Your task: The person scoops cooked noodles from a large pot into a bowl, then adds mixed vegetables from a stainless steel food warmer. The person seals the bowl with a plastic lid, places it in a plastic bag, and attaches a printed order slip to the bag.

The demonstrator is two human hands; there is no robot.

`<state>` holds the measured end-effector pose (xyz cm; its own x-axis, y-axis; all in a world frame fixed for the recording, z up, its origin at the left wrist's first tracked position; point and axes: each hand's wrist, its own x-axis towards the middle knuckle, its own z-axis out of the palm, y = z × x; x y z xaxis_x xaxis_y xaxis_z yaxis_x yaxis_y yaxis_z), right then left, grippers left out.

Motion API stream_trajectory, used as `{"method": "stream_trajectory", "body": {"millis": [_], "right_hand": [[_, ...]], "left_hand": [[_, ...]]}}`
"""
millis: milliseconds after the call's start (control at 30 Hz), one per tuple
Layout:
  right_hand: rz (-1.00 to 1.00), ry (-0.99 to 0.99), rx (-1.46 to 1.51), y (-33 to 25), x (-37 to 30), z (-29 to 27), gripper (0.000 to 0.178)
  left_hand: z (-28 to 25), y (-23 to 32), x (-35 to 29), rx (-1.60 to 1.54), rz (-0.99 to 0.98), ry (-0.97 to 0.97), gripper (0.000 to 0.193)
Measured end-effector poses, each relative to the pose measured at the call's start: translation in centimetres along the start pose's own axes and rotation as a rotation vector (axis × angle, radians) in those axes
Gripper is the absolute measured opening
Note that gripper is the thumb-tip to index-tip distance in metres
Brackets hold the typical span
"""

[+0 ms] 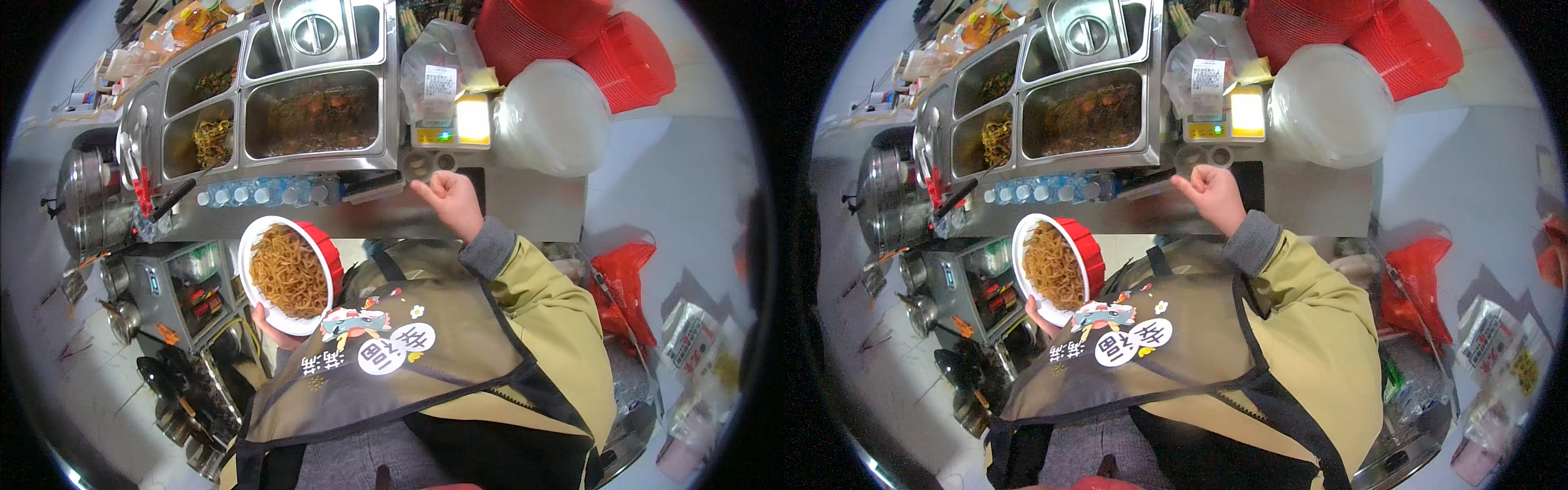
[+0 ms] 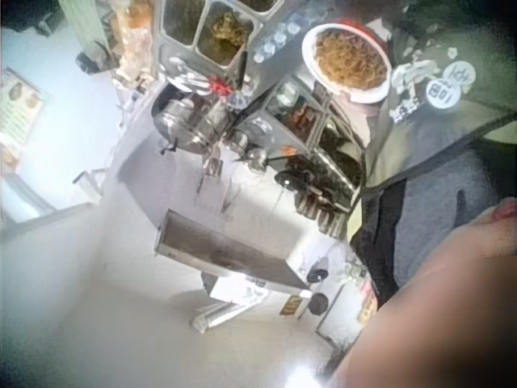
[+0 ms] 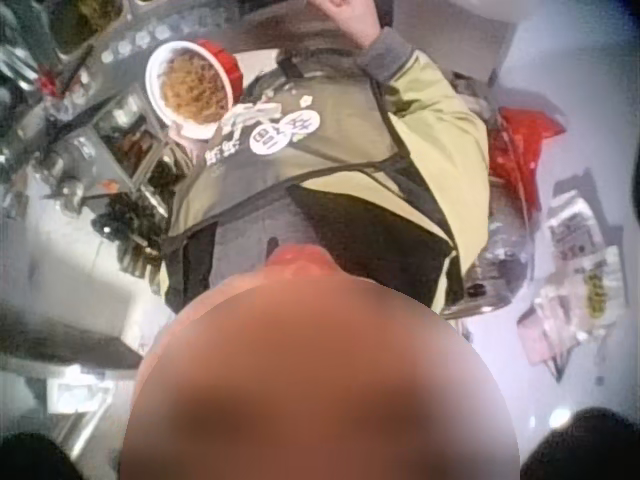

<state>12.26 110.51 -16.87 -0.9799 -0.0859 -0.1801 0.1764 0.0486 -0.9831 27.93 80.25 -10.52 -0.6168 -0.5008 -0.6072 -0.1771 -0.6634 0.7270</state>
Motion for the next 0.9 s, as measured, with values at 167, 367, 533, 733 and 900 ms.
{"method": "stream_trajectory", "body": {"millis": [167, 367, 533, 733, 900], "right_hand": [[-0.004, -0.119, 0.246, -0.8, 1.1, 3.6, 0.057], [0.015, -0.445, 0.281, -1.9, 0.4, 7.3, 0.058], [-0.035, -0.455, 0.248, -1.6, 1.5, 8.2, 0.056], [0.035, -0.462, 0.319, -1.0, 2.4, 9.0, 0.054], [0.046, -0.505, 0.291, -0.2, 2.4, 9.0, 0.053]], "left_hand": [[0.4, -0.2, -2.0, -0.037, 0.092, 0.034, 0.076], [-1.2, -0.1, -3.3, -0.041, 0.178, 0.135, 0.076], [-1.8, -0.1, -4.0, -0.035, 0.222, 0.188, 0.076], [-2.0, -0.3, -4.5, -0.030, 0.234, 0.224, 0.076], [-1.9, -0.7, -4.6, -0.028, 0.235, 0.227, 0.076]]}}
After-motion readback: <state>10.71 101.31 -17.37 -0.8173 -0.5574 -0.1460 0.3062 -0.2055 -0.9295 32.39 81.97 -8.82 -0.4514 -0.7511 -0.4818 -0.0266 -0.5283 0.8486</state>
